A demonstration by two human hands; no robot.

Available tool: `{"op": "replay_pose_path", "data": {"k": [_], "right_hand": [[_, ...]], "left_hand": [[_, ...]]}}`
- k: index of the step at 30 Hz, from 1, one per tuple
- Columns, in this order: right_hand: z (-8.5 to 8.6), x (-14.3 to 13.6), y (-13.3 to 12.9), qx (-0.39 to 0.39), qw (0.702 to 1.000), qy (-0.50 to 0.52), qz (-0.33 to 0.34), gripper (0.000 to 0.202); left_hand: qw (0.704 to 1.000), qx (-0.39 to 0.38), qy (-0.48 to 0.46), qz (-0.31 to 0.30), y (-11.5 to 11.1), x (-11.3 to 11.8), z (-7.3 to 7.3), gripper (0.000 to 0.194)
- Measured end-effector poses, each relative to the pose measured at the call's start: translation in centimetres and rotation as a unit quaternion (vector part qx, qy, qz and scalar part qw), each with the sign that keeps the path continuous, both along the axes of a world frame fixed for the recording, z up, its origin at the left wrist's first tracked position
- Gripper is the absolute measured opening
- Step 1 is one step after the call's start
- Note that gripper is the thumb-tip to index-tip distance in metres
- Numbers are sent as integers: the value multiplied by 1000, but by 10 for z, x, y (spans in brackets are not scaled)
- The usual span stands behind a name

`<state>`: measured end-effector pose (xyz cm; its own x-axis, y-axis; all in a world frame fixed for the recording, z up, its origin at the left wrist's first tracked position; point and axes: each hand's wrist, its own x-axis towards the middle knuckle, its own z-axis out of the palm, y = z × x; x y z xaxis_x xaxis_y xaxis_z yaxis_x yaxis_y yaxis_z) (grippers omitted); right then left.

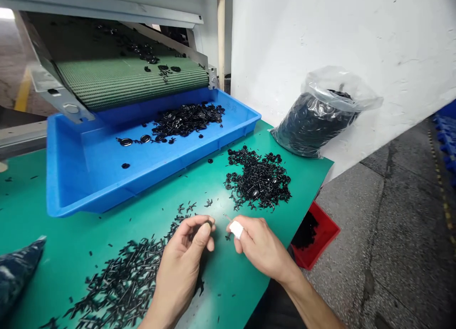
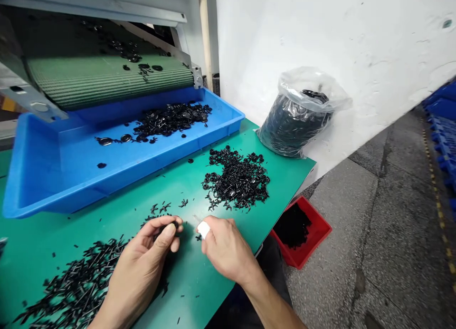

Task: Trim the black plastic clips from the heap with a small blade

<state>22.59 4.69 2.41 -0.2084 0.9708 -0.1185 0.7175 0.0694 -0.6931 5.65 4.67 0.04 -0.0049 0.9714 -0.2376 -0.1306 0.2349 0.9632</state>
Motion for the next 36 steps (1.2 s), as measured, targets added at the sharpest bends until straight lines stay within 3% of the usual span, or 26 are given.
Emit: {"op": "replay_pose_path", "data": {"k": [6,10,13,18,22,28,32,36], "right_hand": [[5,5,44,96,982,-153,-47,28],[6,-7,82,101,972,-211,-21,23],[8,-12,91,102,968,-227,-1,23],[17,-9,57,128,973,-190,18,24],[21,-13,19,142,989,-44,23,23],[23,-14,-4,96,991,49,79,44],[18,-4,-12,147,987,-10,71,53],[13,-1,-20,195,972,-118,60,43]], "left_hand": [[981,-96,-167,31,5,4,11,17],[968,-111,-221,36,10,1,12,16],[966,-99,-236,22,11,1,14,19],[970,-104,-221,-10,8,3,14,24],[968,-96,-226,-40,4,5,9,21],[967,-90,-236,-37,3,7,8,20],[971,-90,-217,-45,3,6,10,19],[978,-88,-188,-31,2,6,6,21]]}}
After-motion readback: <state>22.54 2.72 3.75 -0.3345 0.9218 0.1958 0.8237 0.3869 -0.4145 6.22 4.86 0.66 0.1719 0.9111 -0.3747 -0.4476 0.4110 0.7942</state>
